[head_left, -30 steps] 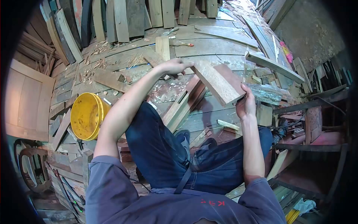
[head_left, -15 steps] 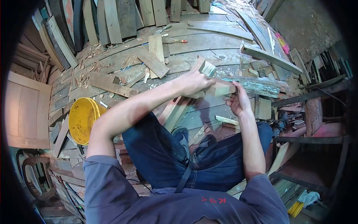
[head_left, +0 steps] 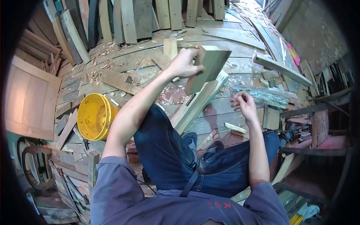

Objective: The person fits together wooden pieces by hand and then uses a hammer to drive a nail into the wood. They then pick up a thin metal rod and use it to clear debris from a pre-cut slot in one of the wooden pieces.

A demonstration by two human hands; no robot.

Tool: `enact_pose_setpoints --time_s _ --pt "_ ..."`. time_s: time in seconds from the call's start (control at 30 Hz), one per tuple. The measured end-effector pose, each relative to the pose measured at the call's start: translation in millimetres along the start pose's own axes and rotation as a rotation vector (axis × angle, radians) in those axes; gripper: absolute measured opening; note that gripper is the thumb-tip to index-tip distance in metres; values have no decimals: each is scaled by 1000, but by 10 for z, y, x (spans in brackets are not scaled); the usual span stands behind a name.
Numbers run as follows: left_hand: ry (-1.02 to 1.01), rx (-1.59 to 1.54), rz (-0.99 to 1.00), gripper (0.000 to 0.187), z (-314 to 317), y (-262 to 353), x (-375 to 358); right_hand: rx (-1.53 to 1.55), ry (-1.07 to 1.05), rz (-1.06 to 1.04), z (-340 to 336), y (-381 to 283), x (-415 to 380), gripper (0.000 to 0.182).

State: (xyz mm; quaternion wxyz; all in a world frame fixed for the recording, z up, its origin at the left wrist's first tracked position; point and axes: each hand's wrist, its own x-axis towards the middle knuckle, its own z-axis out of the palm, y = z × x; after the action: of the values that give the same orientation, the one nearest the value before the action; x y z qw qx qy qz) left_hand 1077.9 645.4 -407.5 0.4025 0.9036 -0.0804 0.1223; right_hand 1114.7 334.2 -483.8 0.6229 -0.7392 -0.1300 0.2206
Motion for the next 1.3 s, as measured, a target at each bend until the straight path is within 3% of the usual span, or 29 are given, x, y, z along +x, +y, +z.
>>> enact_pose_setpoints --time_s 0.07,0.1,0.17,0.23,0.3,0.5,0.67,0.97,1.17,1.3 --pt "35 -4 -147 38 -102 -82 -4 12 -11 -15 17 -21 -11 9" --pt "139 -32 -81 37 -142 -66 -32 19 -16 -16 19 -21 -23 9" --pt "149 40 -212 37 -257 -109 -77 2 -27 -41 27 -55 -43 7" --pt "161 47 -309 30 -360 -155 -146 -37 -33 -88 21 -75 -57 6" --pt "206 -118 -394 26 -419 -235 -228 -71 -30 -106 7 -115 -82 6" --pt "318 -169 -578 29 -582 -348 -337 -178 0 -239 -21 -249 -150 7" --pt "292 -225 -607 29 -538 -469 -332 -225 24 -248 -43 -236 -140 7" --pt "40 -281 -522 31 -13 -620 -278 -387 0 -236 -70 -89 -21 13" --pt "-104 -294 -474 27 112 -338 -257 -189 -46 -106 146 -132 533 53" --pt "7 -120 -242 37 275 -483 -323 48 -13 -157 456 -113 920 68"
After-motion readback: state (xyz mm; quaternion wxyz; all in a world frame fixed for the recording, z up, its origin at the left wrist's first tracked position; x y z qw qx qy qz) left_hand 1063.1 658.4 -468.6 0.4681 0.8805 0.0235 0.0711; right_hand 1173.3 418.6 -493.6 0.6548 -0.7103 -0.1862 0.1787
